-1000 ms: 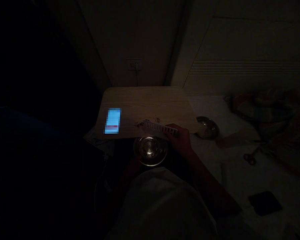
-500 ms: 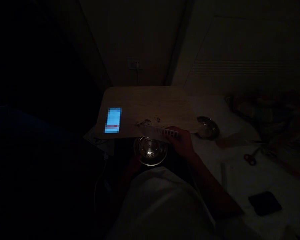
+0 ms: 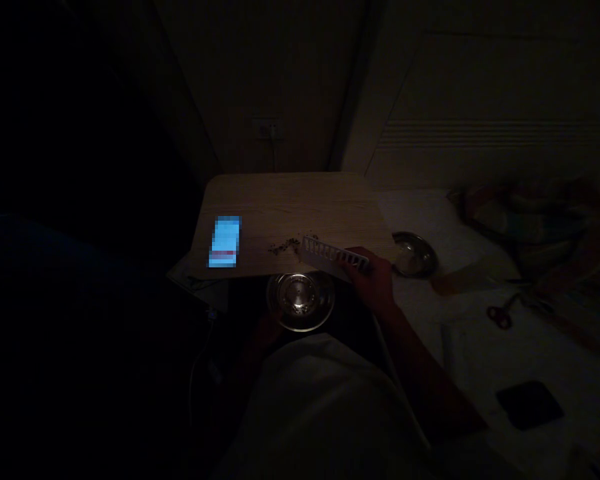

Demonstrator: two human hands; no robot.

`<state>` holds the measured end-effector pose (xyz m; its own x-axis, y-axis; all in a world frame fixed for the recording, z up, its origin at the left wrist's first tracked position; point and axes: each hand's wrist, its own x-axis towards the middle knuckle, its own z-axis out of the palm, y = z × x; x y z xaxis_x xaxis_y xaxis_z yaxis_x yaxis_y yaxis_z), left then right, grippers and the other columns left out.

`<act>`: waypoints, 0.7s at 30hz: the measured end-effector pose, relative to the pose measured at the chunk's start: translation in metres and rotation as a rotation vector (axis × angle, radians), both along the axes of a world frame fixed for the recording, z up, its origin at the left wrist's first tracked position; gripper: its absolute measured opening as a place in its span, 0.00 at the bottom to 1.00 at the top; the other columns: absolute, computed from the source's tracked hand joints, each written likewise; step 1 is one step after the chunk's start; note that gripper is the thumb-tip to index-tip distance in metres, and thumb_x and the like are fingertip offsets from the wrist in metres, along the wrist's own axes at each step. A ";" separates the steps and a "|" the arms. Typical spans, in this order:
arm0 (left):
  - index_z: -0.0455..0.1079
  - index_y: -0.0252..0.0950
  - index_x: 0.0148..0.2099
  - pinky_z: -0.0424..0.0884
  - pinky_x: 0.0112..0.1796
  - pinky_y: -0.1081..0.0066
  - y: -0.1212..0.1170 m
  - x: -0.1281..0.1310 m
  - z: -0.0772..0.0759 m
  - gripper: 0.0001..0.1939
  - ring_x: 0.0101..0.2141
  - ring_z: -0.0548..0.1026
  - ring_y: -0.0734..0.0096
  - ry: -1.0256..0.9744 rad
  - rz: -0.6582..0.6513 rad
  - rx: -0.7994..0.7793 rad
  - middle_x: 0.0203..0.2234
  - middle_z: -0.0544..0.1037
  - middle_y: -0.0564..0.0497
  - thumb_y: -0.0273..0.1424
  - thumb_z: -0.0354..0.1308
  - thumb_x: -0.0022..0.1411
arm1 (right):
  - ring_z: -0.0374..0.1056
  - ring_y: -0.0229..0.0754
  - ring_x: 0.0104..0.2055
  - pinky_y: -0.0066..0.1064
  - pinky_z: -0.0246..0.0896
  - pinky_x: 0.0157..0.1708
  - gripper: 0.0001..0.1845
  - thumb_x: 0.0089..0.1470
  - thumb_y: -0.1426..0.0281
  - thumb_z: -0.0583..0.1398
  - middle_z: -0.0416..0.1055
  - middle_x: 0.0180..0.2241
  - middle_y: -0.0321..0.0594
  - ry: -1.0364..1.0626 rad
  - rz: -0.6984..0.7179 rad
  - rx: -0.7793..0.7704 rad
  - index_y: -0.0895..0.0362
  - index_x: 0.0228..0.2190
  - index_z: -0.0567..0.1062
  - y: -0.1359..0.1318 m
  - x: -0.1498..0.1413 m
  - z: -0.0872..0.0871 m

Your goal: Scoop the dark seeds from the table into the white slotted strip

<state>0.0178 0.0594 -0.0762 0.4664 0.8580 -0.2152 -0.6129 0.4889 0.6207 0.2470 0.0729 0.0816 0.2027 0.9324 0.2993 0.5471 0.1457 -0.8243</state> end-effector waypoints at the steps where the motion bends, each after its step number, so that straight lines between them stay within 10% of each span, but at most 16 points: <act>1: 0.66 0.40 0.56 0.50 0.59 0.55 0.000 0.000 -0.001 0.34 0.60 0.54 0.51 0.005 0.003 -0.001 0.56 0.67 0.50 0.30 0.66 0.43 | 0.70 0.40 0.29 0.28 0.62 0.30 0.09 0.49 0.66 0.60 0.75 0.29 0.38 -0.003 -0.007 0.007 0.57 0.32 0.76 0.000 0.000 0.000; 21: 0.62 0.37 0.59 0.53 0.57 0.58 -0.001 -0.001 -0.005 0.37 0.60 0.53 0.48 0.022 0.023 -0.055 0.56 0.66 0.49 0.28 0.64 0.44 | 0.69 0.40 0.28 0.29 0.62 0.28 0.10 0.47 0.65 0.62 0.75 0.28 0.38 0.028 -0.028 -0.052 0.57 0.32 0.76 -0.002 0.002 -0.001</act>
<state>0.0172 0.0582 -0.0807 0.4413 0.8551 -0.2720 -0.6109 0.5083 0.6070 0.2490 0.0706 0.0808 0.2362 0.9405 0.2445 0.5268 0.0875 -0.8455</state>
